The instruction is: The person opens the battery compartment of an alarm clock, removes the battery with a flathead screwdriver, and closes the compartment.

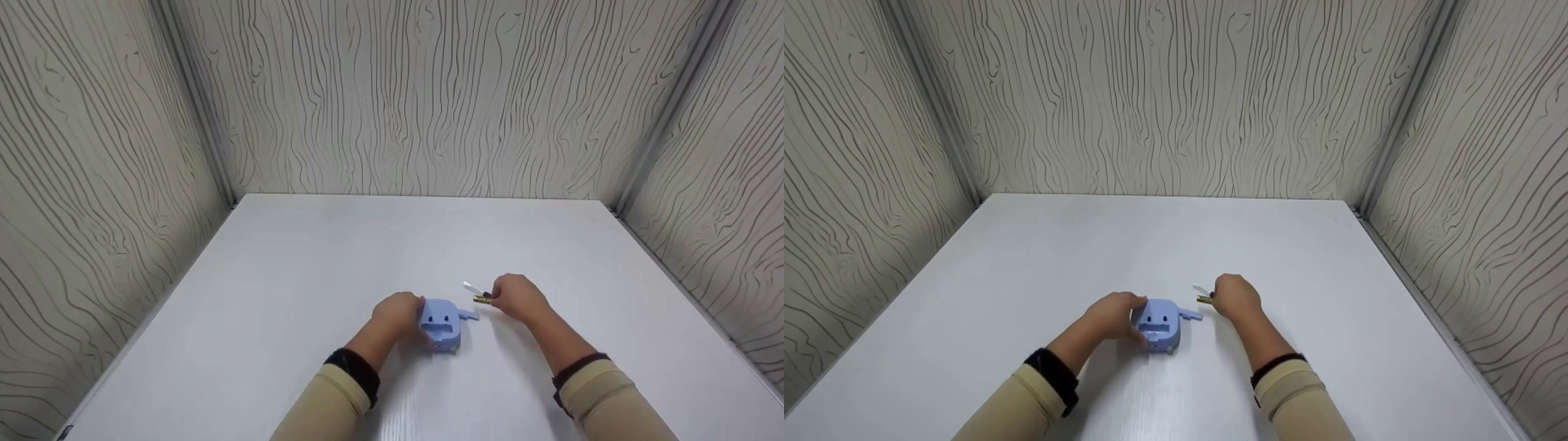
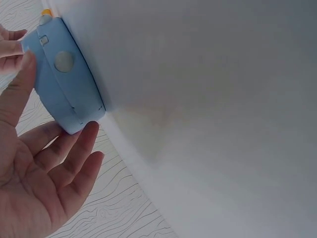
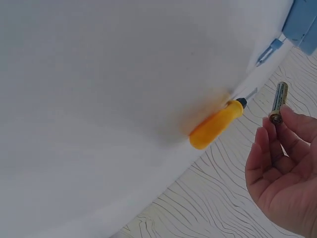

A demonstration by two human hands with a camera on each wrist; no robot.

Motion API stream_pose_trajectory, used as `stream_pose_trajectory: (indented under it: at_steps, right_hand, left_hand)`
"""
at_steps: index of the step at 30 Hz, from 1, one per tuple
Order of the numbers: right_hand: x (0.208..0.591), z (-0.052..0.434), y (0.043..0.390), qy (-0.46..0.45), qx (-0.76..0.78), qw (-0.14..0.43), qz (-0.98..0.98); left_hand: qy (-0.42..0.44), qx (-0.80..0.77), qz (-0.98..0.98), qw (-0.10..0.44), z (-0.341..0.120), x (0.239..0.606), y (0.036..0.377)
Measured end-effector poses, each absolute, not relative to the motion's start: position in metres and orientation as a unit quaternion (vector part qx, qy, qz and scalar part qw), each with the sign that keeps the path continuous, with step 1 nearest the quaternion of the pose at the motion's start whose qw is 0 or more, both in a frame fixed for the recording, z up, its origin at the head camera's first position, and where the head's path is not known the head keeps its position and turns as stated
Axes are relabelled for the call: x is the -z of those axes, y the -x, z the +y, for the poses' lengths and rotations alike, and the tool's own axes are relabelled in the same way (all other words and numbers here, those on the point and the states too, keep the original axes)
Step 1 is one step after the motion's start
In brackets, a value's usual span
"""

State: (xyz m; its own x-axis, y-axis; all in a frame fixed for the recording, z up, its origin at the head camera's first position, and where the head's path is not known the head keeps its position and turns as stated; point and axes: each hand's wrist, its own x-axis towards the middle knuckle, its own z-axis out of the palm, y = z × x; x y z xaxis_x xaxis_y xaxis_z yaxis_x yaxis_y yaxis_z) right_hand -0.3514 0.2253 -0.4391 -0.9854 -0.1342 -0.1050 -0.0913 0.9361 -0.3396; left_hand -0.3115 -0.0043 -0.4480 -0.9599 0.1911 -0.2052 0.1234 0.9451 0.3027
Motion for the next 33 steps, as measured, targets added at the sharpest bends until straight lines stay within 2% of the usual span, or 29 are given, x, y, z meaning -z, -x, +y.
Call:
stream_pose_trajectory:
  at_steps: [22,33]
  right_hand:
    - [0.464,0.231,0.362,0.044,0.080,0.078,0.993]
    - [0.463,0.230,0.361,0.047,0.079,0.081,0.992]
  left_hand:
    - [-0.085,-0.148,0.979,0.109,-0.005,0.447,0.310]
    - [-0.091,-0.140,0.980,0.106,-0.006,0.448,0.311]
